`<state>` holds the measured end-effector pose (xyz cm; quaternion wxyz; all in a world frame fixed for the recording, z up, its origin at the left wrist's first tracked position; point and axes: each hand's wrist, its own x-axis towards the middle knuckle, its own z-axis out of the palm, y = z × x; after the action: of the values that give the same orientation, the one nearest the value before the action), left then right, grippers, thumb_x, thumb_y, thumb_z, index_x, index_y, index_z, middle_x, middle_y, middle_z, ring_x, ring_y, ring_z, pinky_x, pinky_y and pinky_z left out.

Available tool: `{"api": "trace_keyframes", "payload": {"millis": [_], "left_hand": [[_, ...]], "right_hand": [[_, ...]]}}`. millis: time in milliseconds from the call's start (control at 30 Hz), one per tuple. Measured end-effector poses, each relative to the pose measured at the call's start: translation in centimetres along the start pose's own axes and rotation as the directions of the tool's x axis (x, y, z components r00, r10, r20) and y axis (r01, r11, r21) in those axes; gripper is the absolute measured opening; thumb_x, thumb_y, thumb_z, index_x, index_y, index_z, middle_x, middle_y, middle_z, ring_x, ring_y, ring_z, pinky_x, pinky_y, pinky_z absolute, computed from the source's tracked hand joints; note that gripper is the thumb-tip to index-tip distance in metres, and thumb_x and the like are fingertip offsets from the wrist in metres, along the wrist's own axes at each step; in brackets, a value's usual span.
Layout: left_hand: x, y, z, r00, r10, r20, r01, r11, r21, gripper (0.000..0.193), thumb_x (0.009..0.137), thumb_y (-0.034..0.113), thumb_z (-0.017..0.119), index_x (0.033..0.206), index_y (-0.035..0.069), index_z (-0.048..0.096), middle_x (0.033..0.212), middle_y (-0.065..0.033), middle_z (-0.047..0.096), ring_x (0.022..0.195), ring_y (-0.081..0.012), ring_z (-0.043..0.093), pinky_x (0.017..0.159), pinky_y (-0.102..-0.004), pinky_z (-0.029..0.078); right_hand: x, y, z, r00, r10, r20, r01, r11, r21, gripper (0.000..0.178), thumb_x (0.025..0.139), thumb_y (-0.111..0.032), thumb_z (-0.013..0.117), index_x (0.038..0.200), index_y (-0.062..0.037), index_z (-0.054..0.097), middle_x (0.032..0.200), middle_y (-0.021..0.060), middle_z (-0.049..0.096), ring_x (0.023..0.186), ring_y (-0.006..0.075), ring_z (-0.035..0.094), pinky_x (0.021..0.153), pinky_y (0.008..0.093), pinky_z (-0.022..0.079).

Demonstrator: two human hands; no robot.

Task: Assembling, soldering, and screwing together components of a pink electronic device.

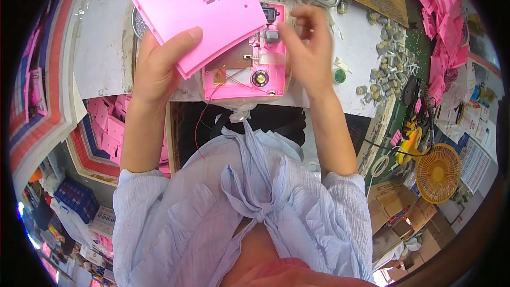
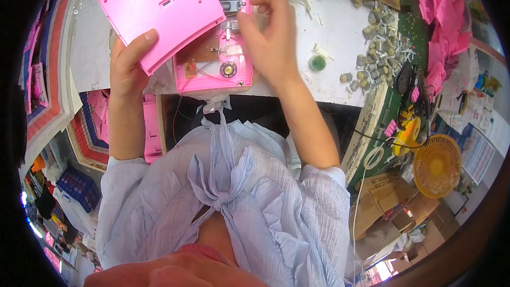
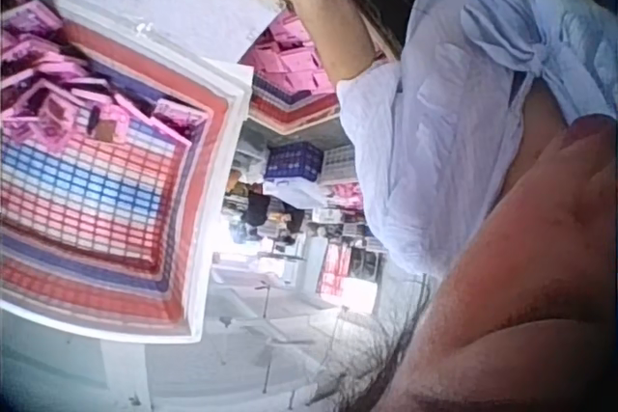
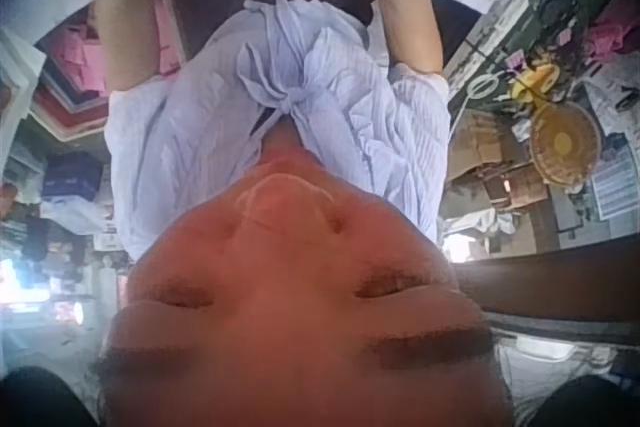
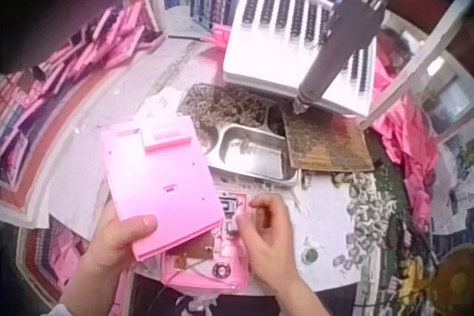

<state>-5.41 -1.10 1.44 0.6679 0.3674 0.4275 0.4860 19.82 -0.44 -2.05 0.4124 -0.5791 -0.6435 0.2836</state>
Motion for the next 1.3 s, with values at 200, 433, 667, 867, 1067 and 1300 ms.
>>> {"api": "trace_keyframes", "payload": {"millis": [200, 433, 667, 867, 1067, 1300], "left_hand": [[0.8, 1.3, 2.3, 0.988, -0.028, 0.15, 0.02, 0.998, 0.057, 0.048, 0.09, 0.016, 0.068, 0.13, -0.008, 0.055, 0.116, -0.0151, 0.068, 0.104, -0.0195, 0.067, 0.093, -0.0316, 0.052], [0.1, -1.0, 4.0, 0.947, 0.251, 0.202, -0.322, 0.74, 0.591, 0.086, 0.088, 0.026, 0.075, 0.154, -0.004, 0.029, 0.12, -0.0201, 0.067, 0.108, -0.0246, 0.068, 0.092, -0.0355, 0.053], [-1.8, -2.7, 1.9, 0.949, 0.224, 0.221, -0.303, 0.458, 0.836, 0.091, 0.082, 0.03, 0.08, 0.154, 0.001, 0.033, 0.108, -0.0211, 0.071, 0.087, -0.0314, 0.071, 0.076, -0.0354, 0.055], [-2.8, -2.5, 1.8, 0.99, 0.122, 0.064, -0.131, 0.687, 0.714, 0.085, 0.082, 0.021, 0.08, 0.153, 0.002, 0.036, 0.09, -0.0104, 0.071, 0.066, -0.0118, 0.06, 0.061, -0.0238, 0.047], [-4.3, -3.2, 1.4, 0.994, 0.109, -0.017, -0.032, 0.432, 0.901, 0.076, 0.085, 0.02, 0.078, 0.15, 0.001, 0.043, 0.072, -0.0045, 0.06, 0.058, -0.0094, 0.051, 0.056, -0.0241, 0.042], [-4.6, -4.2, 1.0, 0.996, 0.079, -0.041, -0.008, 0.535, 0.845, 0.071, 0.09, 0.023, 0.074, 0.151, 0.003, 0.044, 0.066, -0.0036, 0.042, 0.058, -0.0154, 0.046, 0.058, -0.0308, 0.042]], "right_hand": [[-1.0, -3.5, -3.7, 0.974, 0.134, 0.183, -0.215, 0.8, 0.56, 0.045, 0.098, -0.011, 0.063, 0.139, 0.0007, 0.047, 0.092, 0.0078, 0.07, 0.073, 0.0099, 0.061, 0.067, 0.0252, 0.049], [-5.4, -1.9, -4.8, 0.98, 0.147, 0.135, -0.174, 0.959, 0.222, 0.053, 0.095, -0.012, 0.067, 0.143, -0.0039, 0.046, 0.062, -0.0013, 0.053, 0.055, 0.0077, 0.048, 0.055, 0.0235, 0.037], [-7.2, -0.9, -3.0, 0.964, 0.151, 0.218, -0.16, 0.987, 0.027, 0.05, 0.095, -0.017, 0.065, 0.142, -0.0078, 0.05, 0.058, 0.0057, 0.052, 0.051, 0.0176, 0.054, 0.054, 0.0297, 0.042], [-5.8, -0.7, -3.1, 0.929, 0.063, 0.365, -0.048, 0.998, -0.049, 0.054, 0.096, -0.014, 0.065, 0.147, -0.009, 0.047, 0.062, 0.0069, 0.061, 0.056, 0.0145, 0.055, 0.06, 0.027, 0.043], [-5.7, -2.9, -3.4, 0.881, 0.081, 0.465, 0.124, 0.911, -0.394, 0.062, 0.097, -0.024, 0.063, 0.154, -0.013, 0.041, 0.059, 0.0138, 0.062, 0.055, 0.0326, 0.064, 0.058, 0.0409, 0.051], [-2.8, -4.6, -5.6, 0.748, 0.146, 0.648, 0.298, 0.798, -0.524, 0.063, 0.095, -0.035, 0.065, 0.152, -0.0211, 0.044, 0.056, 0.0128, 0.06, 0.056, 0.0359, 0.064, 0.057, 0.0466, 0.051]]}}
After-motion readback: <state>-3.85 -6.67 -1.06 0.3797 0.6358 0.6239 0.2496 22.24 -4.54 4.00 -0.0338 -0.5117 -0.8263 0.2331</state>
